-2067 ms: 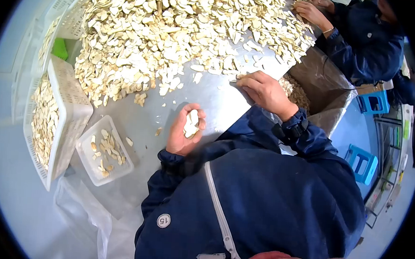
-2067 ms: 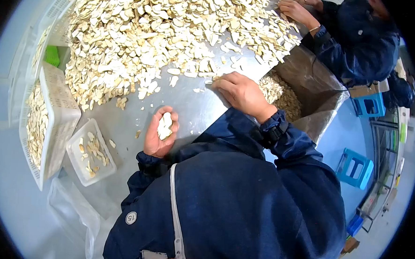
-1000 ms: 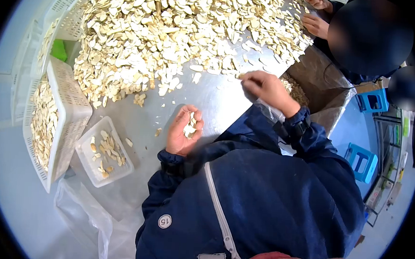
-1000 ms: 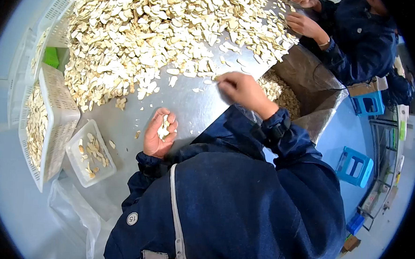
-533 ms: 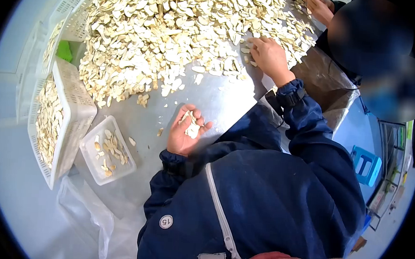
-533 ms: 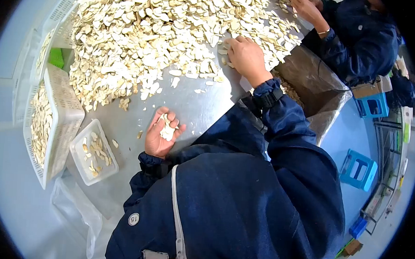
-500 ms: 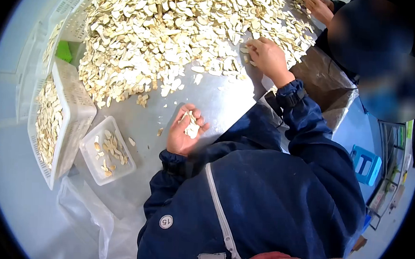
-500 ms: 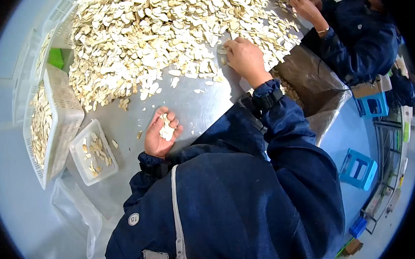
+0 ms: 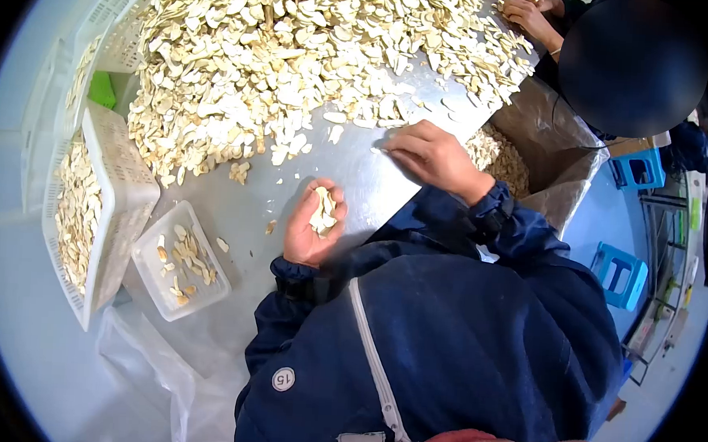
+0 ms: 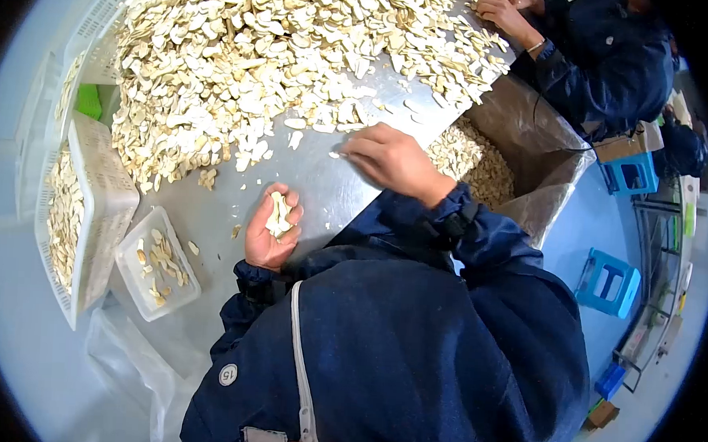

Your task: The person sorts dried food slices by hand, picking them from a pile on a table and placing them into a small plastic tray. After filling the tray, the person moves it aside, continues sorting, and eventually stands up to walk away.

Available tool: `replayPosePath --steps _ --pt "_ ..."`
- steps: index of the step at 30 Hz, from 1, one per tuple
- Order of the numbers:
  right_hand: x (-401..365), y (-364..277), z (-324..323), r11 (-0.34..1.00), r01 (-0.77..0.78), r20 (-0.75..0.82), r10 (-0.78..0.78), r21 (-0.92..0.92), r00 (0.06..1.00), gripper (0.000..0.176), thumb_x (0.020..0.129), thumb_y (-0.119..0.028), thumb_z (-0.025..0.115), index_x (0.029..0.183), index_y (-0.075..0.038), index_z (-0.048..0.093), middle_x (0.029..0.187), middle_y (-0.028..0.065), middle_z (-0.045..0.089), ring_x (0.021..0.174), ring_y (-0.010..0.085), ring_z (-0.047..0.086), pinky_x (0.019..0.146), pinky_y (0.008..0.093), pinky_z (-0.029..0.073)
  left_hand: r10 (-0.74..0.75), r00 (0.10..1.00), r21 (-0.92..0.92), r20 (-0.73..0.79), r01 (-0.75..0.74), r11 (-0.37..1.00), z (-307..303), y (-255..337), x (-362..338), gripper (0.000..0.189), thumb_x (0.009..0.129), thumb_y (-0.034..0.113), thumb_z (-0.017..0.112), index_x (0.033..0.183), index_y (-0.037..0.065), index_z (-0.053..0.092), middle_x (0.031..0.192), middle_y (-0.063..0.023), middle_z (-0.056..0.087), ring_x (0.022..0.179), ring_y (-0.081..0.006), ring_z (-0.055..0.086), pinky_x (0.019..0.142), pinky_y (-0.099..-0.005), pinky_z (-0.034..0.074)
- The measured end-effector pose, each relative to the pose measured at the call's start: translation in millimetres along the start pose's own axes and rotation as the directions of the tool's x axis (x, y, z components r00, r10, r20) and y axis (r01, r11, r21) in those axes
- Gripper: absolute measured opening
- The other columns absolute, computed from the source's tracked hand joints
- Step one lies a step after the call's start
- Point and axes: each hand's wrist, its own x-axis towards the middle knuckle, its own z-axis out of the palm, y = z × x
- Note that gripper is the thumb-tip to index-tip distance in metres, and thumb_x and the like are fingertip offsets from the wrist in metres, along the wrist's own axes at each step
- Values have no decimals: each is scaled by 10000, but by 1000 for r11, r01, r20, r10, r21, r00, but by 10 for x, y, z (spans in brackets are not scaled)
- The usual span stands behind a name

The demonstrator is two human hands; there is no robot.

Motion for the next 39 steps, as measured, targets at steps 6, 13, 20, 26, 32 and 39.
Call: replayPosePath --steps 6,13,20,26,32,39 --pt "-335 421 -508 891 -405 -231 357 -206 905 173 933 -142 734 1100 -129 776 1022 102 738 941 298 708 809 402 578 -1 999 -37 -52 -1 999 202 26 15 340 1133 284 432 1359 49 528 1115 -112 523 891 -178 527 513 -221 464" --pt "-292 439 -538 800 -524 -162 499 -292 851 214 926 -259 743 1060 -93 752 955 102 715 877 308 703 782 403 567 -2 998 -53 -60 -2 999 173 29 16 275 1120 276 452 1269 58 528 1110 -117 530 872 -188 528 500 -234 455" --pt "31 106 -241 839 -528 -97 541 136 835 253 973 -275 719 1142 -88 736 964 142 768 841 266 749 774 377 580 9 998 20 -68 -8 1000 116 7 23 311 1118 288 466 1333 70 522 1190 -138 576 923 -210 570 569 -276 500" --pt "288 -413 46 906 -187 141 144 379 980 227 982 -221 711 1172 -100 736 1119 101 732 992 260 711 858 365 567 32 961 48 -274 -19 999 373 8 6 334 1123 292 461 1358 63 526 1212 -147 594 950 -220 589 591 -289 505" --pt "16 203 -10 977 -187 54 183 97 982 183 956 -184 699 1117 -124 760 1076 109 730 977 327 700 859 420 565 14 1000 -35 -26 -15 999 121 17 4 242 1114 241 465 1251 64 555 1120 -117 593 932 -211 595 593 -275 500" --pt "116 400 -312 923 -360 -129 344 -138 930 161 942 -159 692 1065 -109 784 1032 107 740 972 334 699 850 419 567 -27 1000 -50 13 28 998 116 39 34 212 1107 220 474 1224 70 567 1095 -104 602 918 -204 601 593 -268 493"
